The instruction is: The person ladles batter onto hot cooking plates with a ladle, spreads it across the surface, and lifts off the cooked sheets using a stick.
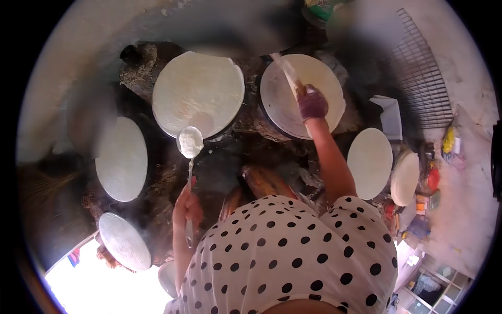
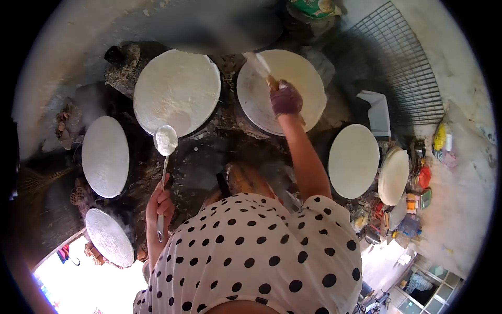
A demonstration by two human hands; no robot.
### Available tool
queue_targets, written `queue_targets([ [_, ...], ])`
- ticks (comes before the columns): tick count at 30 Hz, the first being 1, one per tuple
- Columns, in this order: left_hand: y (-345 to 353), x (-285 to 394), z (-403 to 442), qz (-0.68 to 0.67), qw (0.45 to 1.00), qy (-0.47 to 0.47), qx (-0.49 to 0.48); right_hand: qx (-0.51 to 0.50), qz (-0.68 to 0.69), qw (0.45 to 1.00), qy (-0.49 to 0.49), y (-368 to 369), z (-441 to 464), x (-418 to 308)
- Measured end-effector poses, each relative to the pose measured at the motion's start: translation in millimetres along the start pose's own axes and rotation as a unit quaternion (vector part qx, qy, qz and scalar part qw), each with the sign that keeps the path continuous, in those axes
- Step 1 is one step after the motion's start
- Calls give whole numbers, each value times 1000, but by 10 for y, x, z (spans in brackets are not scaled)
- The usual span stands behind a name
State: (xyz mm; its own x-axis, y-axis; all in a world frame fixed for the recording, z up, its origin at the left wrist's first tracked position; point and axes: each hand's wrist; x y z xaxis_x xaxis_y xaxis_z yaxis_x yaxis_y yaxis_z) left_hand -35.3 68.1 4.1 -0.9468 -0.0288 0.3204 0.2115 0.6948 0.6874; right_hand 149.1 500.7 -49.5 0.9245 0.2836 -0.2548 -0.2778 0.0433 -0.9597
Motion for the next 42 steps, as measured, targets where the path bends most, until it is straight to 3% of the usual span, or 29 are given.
queue_targets([
  [2,-18,-19,39,-90,995,-42,-22,34,106,994,-2,-159,161,241],
  [4,200,-46,-126,-110,993,-45,-11,42,120,992,-13,-474,275,373],
  [6,375,-105,-275,57,995,63,-53,56,131,989,49,-560,445,618],
  [7,479,-152,-371,258,957,130,-22,47,156,985,58,-620,535,784],
  [8,564,-219,-363,262,956,132,-26,39,181,980,67,-684,627,965],
  [10,759,-310,-292,437,887,141,38,44,281,955,87,-907,722,1249],
  [12,854,-427,-62,418,901,120,14,57,284,955,71,-1162,847,1720],
  [14,888,-570,210,235,972,10,-24,118,361,918,114,-1504,811,2271],
  [15,986,-705,245,222,974,-13,-30,150,376,906,125,-1666,822,2680],
  [16,1086,-839,251,234,971,-21,-44,147,257,945,140,-1997,736,2953],
  [18,1266,-1154,211,187,976,-45,-97,185,236,920,252,-2659,307,3422],
  [20,1449,-1487,238,183,967,-77,-160,248,281,897,235,-2912,-59,4422],
  [21,1625,-1674,219,185,969,-79,-144,289,226,878,307,-3013,-186,5024],
  [23,1810,-2045,280,196,968,-84,-133,298,423,797,312,-3077,-755,5927],
  [24,1835,-2198,388,211,962,-102,-139,322,481,744,335,-3040,-1103,6110],
  [25,1920,-2359,429,186,965,-122,-140,335,475,734,350,-3003,-1412,6418],
  [28,2208,-2860,468,185,959,-156,-146,408,554,622,374,-2591,-2245,7379],
  [32,2411,-3281,452,151,959,-196,-140,433,576,544,430,-1924,-2893,7937],
  [37,2549,-3573,347,168,955,-209,-129,427,575,516,470,-1358,-3120,8134],
  [42,2458,-3686,99,158,967,-178,-92,416,549,538,486,-1196,-3156,8109],
])
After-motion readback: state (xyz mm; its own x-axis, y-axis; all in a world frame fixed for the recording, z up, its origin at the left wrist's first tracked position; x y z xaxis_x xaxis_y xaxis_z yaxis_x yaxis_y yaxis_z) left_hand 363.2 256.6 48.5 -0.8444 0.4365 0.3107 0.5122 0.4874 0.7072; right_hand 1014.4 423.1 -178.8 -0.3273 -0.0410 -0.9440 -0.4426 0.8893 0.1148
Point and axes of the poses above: each hand's wrist, its own z-axis towards the middle knuckle, its own y-axis out of the palm, x = y × z, and after that the axes turned 4 degrees about z, right-handed
